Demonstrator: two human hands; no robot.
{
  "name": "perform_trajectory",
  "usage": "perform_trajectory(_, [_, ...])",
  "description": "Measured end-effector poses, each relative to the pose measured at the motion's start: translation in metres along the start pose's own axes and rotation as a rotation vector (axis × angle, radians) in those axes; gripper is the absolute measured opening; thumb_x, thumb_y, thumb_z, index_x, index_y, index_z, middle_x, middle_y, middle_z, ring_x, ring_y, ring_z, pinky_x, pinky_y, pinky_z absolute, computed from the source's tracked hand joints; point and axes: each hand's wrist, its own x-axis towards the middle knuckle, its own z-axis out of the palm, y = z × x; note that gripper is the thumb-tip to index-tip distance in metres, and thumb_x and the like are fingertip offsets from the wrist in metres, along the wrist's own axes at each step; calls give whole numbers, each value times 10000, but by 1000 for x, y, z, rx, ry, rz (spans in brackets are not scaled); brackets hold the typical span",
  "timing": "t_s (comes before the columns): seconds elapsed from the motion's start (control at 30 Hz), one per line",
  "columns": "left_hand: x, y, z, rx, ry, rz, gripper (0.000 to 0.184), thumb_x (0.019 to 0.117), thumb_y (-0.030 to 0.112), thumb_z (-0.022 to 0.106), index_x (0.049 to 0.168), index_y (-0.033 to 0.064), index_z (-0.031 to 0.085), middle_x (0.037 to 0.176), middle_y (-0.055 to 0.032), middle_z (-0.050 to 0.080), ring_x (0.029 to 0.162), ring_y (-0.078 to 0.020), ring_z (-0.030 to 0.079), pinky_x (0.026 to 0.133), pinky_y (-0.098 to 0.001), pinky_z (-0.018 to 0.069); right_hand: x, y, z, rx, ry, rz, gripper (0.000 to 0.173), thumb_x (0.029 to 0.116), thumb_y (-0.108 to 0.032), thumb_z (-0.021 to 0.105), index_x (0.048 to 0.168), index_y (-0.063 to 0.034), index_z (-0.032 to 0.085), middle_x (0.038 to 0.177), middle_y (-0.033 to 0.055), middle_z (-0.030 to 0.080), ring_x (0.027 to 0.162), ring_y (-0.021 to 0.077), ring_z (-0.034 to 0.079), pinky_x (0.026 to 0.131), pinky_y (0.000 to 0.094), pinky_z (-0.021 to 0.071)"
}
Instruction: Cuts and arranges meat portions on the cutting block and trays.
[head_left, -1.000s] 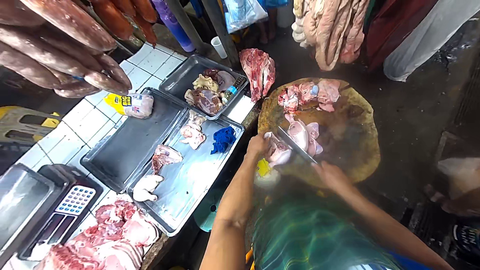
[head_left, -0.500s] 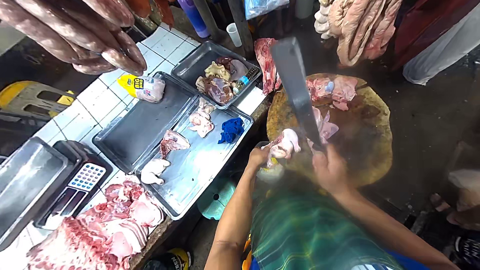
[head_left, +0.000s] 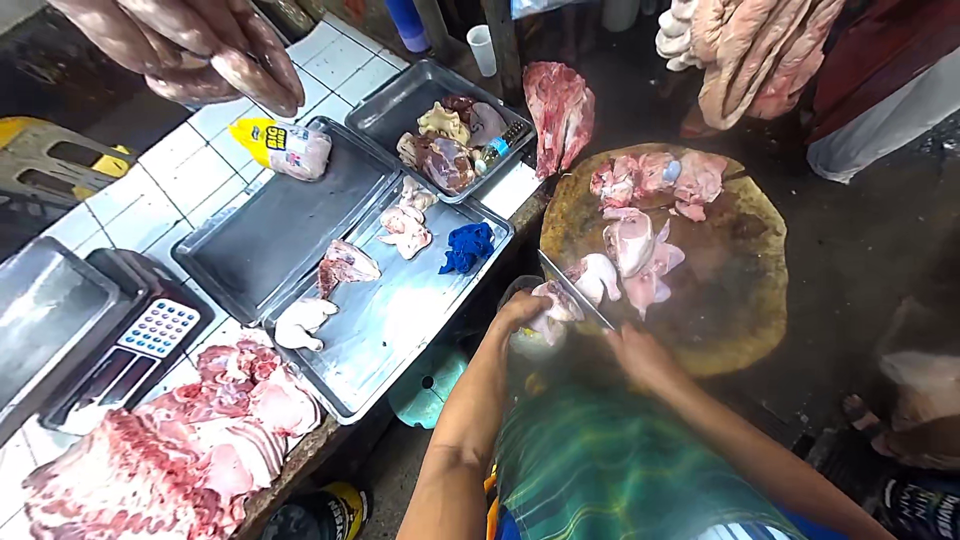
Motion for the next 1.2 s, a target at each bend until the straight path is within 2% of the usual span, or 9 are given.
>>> perform_trajectory(0.13, [-31, -12, 1, -76, -10, 3, 407, 887, 333, 727, 1142, 20, 680, 924, -129, 707, 786, -218, 677, 742, -437, 575, -5, 33, -2, 95, -44, -50, 726, 1030, -698, 290, 1192, -71, 619, 995, 174, 696, 987, 353, 696, 861, 578, 552])
perform_trajectory(0.27, [-72, 5, 6, -326, 33, 76, 240, 949, 196, 660, 1084, -1, 682, 818, -94, 723, 696, -176, 700, 673, -357, 607, -38, 85, -5, 335, 10, -95, 676, 1045, -655, 322, 1164, -73, 644, 864, 146, 669, 827, 323, 681, 786, 582, 550])
perform_trajectory(0.43, [-93, 64, 16, 0, 119, -11, 264, 899, 324, 721, 950, 65, 718, 754, -44, 687, 646, -136, 644, 628, -352, 553, -68, 135, -11, 470, 195, -63, 644, 1049, -634, 327, 1098, -76, 644, 718, 86, 609, 659, 259, 632, 656, 527, 540])
perform_trajectory(0.6, [-67, 24, 13, 225, 81, -172, 383, 872, 390, 743, 990, 26, 713, 866, -110, 693, 756, -206, 652, 735, -451, 553, -68, 112, -43, 346, 161, -162, 633, 1053, -628, 333, 1124, -75, 633, 794, 111, 629, 745, 284, 653, 704, 539, 541])
perform_trajectory(0.77, [-53, 2, 14, 210, 19, -156, 355, 876, 378, 724, 960, 33, 706, 832, -79, 683, 716, -172, 634, 704, -415, 546, -28, 53, -39, 192, 87, -361, 697, 1035, -679, 323, 1209, -75, 626, 876, 153, 684, 861, 335, 697, 798, 571, 559])
perform_trajectory(0.93, [-63, -3, 19, 197, 57, -151, 419, 867, 440, 733, 973, 35, 717, 871, -93, 702, 780, -197, 663, 758, -453, 558, -3, 32, -35, -23, -75, -218, 744, 1015, -720, 300, 1180, -70, 622, 1017, 185, 701, 1028, 374, 694, 884, 603, 546])
perform_trajectory(1.03, [-82, -14, 22, 23, 102, -91, 399, 899, 429, 700, 976, 38, 719, 847, -83, 714, 746, -183, 681, 724, -430, 580, -21, 59, -50, 92, -69, -175, 740, 1026, -698, 316, 1188, -49, 634, 1017, 199, 687, 1008, 374, 681, 885, 607, 533])
perform_trajectory(1.13, [-100, 23, 37, -259, 172, 47, 264, 932, 303, 678, 963, 41, 695, 762, -49, 696, 659, -137, 665, 634, -350, 573, -37, 113, -57, 241, 52, -177, 707, 1037, -674, 323, 1192, -59, 635, 891, 173, 679, 856, 355, 689, 788, 597, 545])
perform_trajectory(1.2, [-91, 50, 45, -193, 251, 130, 322, 933, 341, 704, 1022, 32, 722, 833, -80, 732, 747, -174, 703, 725, -399, 599, -46, 144, -57, 367, 69, -125, 674, 1045, -653, 338, 1195, -66, 633, 851, 148, 669, 785, 322, 677, 751, 575, 553])
